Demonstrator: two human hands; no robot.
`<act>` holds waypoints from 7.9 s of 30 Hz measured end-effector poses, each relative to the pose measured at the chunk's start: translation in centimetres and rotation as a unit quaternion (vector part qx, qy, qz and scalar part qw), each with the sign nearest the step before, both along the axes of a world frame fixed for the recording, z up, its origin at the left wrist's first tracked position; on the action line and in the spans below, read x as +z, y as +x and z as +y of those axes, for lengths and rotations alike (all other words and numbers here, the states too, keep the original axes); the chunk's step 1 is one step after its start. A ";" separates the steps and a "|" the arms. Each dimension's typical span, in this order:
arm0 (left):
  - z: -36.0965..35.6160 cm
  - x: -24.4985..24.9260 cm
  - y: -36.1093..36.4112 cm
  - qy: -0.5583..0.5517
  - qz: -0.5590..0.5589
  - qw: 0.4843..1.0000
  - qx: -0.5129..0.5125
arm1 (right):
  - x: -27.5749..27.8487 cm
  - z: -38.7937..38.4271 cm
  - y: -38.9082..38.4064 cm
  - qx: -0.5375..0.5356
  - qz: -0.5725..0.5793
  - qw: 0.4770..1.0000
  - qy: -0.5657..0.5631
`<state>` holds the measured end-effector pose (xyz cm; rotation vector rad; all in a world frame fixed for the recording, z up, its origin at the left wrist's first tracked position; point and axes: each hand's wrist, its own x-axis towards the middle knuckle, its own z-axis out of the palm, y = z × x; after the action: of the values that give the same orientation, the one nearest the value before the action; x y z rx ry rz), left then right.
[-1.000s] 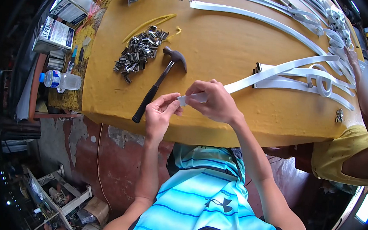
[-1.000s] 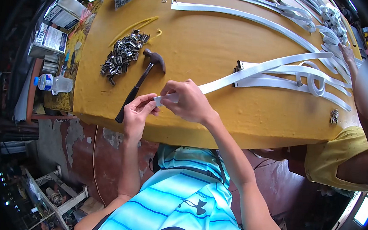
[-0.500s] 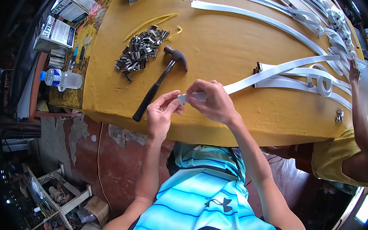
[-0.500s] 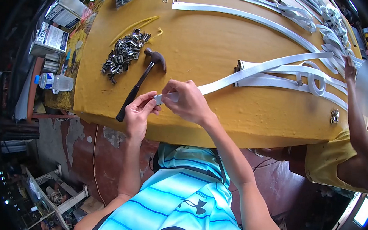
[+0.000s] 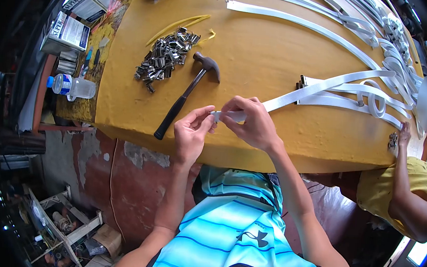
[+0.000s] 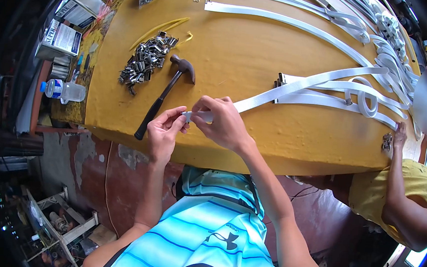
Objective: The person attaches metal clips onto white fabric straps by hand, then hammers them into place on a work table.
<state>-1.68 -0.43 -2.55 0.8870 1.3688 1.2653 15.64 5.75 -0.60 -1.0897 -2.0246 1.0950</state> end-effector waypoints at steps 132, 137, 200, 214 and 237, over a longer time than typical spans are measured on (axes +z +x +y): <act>4.1 -1.5 -3.8 0.178 0.612 0.767 0.072 | -3.4 3.1 2.4 0.009 -0.041 0.996 0.080; 4.9 -2.9 -4.9 0.111 0.667 0.737 0.001 | -3.6 3.1 2.2 -0.001 -0.030 0.998 0.047; 4.2 0.6 -5.3 0.246 0.615 0.749 0.013 | -5.2 2.9 3.0 0.006 -0.018 0.993 0.118; 4.8 0.8 2.3 0.088 0.236 0.961 -0.116 | -2.3 3.3 4.9 -0.003 -0.063 0.971 0.230; 4.5 1.2 -13.1 0.063 0.192 0.977 0.061 | 4.6 11.0 25.5 -0.183 -0.281 0.885 0.322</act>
<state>-14.79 4.02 -1.32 1.1979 1.6787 1.3308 41.15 16.72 4.04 -1.4203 -2.2101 -0.1359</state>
